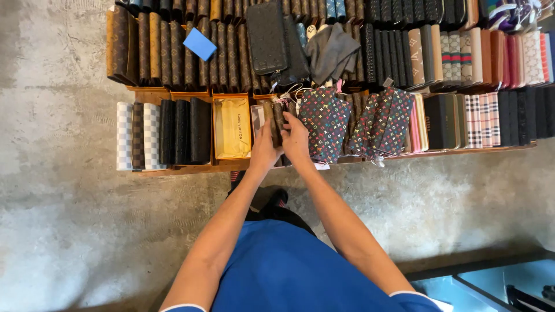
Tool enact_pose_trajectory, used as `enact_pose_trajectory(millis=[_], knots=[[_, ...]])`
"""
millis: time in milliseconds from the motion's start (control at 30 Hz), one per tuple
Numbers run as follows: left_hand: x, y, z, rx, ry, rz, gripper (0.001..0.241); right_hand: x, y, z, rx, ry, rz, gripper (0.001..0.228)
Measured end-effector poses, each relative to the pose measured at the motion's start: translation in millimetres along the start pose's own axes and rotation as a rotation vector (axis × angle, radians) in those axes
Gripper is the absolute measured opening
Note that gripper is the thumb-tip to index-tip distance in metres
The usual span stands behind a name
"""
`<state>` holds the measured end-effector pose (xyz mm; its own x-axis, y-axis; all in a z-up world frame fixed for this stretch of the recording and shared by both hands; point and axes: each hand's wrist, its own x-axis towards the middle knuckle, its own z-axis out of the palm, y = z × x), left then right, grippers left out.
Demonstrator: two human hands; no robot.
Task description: The person is cleaning several designer-style wallets on a display table using a grey cloth.
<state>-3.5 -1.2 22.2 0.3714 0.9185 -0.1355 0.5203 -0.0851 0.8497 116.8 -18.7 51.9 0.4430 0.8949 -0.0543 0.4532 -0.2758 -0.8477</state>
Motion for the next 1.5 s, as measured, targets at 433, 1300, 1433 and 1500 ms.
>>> enact_pose_trajectory(millis=[433, 1300, 1433, 1500], knots=[[104, 39, -6, 0.058, 0.283, 0.128, 0.059, 121, 10, 5, 0.074, 0.111, -0.046, 0.053], [216, 34, -50, -0.584, 0.18, -0.014, 0.113, 200, -41, -24, 0.068, 0.025, 0.079, 0.071], [168, 56, -72, -0.821, 0.129, 0.05, 0.11, 160, -44, -16, 0.056, 0.051, -0.148, 0.069], [143, 62, -78, -0.914, 0.095, 0.062, 0.108, 135, -56, -14, 0.35, -0.09, -0.171, 0.077]])
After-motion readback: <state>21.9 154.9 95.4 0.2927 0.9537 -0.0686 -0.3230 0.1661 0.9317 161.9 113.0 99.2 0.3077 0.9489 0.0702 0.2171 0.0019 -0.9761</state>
